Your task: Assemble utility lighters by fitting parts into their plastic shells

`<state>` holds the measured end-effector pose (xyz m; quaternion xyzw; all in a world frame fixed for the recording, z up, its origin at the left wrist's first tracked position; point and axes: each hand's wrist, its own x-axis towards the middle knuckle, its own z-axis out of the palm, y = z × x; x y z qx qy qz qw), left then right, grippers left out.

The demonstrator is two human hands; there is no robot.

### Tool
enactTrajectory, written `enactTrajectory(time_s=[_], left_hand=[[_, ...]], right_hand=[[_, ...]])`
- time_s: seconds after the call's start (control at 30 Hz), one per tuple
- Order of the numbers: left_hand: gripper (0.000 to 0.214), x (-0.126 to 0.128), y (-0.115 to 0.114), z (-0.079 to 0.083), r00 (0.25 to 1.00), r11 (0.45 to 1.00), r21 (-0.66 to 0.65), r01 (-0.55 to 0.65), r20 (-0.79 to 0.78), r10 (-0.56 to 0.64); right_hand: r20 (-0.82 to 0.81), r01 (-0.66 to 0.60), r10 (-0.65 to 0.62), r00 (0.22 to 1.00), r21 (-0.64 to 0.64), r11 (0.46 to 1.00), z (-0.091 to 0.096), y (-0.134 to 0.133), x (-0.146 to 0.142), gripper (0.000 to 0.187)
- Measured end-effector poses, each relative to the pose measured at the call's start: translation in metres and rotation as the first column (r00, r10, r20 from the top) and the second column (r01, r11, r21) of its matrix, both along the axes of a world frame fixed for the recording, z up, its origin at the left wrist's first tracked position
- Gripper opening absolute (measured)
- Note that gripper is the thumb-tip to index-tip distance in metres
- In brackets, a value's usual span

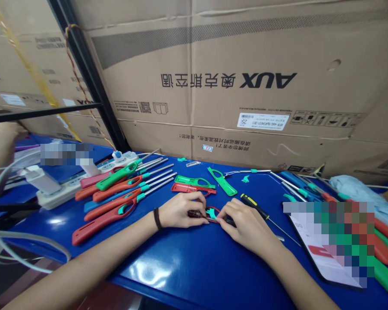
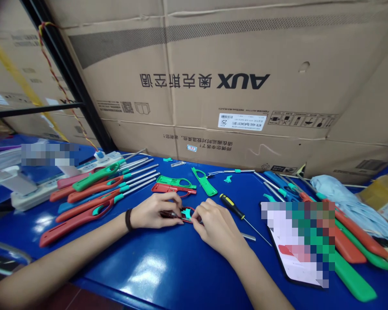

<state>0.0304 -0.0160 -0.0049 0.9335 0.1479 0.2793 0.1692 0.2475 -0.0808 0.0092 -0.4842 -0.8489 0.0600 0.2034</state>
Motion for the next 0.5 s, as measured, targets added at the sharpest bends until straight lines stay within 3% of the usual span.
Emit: enactTrajectory(time_s=[0.5], left_hand=[[0.016,-0.0029,0.0046,-0.0004,0.999,0.998,-0.060,0.030,-0.012,-0.030]], right_hand=[[0.061,-0.023,0.021,0.998,0.020,1.000,0.0050,-0.0012,0.0036,0.012]])
